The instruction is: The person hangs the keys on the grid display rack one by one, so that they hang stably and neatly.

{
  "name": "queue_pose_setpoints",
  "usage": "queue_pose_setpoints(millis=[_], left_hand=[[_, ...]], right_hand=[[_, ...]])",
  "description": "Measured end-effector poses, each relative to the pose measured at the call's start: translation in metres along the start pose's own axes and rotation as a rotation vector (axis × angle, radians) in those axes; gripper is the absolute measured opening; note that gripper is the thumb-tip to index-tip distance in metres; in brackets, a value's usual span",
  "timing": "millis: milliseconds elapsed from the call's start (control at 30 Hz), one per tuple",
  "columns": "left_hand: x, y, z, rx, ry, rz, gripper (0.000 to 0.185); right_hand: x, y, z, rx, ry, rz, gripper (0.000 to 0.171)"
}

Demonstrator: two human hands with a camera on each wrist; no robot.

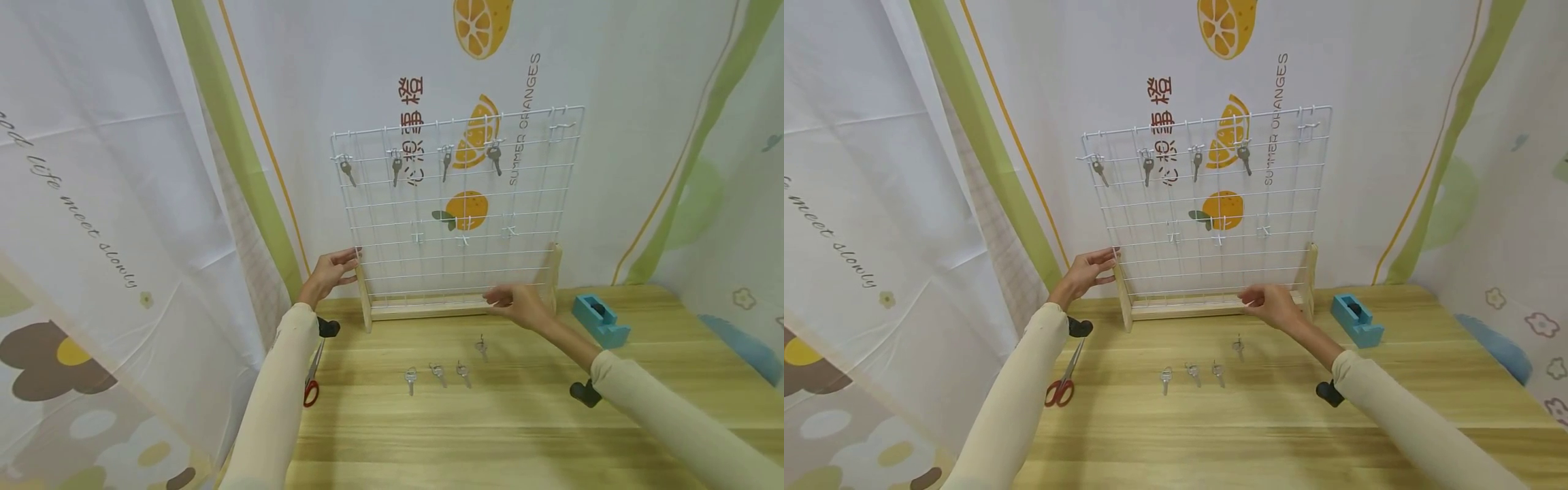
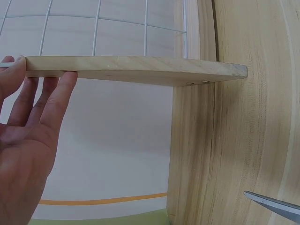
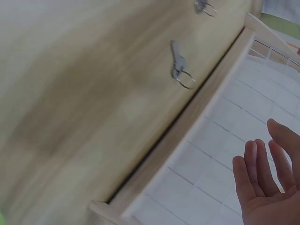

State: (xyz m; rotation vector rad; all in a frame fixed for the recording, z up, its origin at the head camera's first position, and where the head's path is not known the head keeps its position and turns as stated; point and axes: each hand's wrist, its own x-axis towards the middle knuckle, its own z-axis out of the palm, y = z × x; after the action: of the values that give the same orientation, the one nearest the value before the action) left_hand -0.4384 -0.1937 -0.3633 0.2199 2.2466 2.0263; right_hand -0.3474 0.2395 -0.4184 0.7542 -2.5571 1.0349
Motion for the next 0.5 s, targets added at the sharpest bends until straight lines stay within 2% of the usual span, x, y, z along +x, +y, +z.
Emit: queue_pose_setpoints(millis=[300,500], left_hand=[[0.001,0.000,0.001,-0.001,0.000,0.003,0.049],[0.000,0.000,0.001,-0.001,-0.001,0.007,0.050]], right_hand=[[-0.015,0.016,0.024,-0.041,-0.025,0.030,0.021],[-0.021,0.025,0.037,-0.031,-0.047,0.045,0.028]])
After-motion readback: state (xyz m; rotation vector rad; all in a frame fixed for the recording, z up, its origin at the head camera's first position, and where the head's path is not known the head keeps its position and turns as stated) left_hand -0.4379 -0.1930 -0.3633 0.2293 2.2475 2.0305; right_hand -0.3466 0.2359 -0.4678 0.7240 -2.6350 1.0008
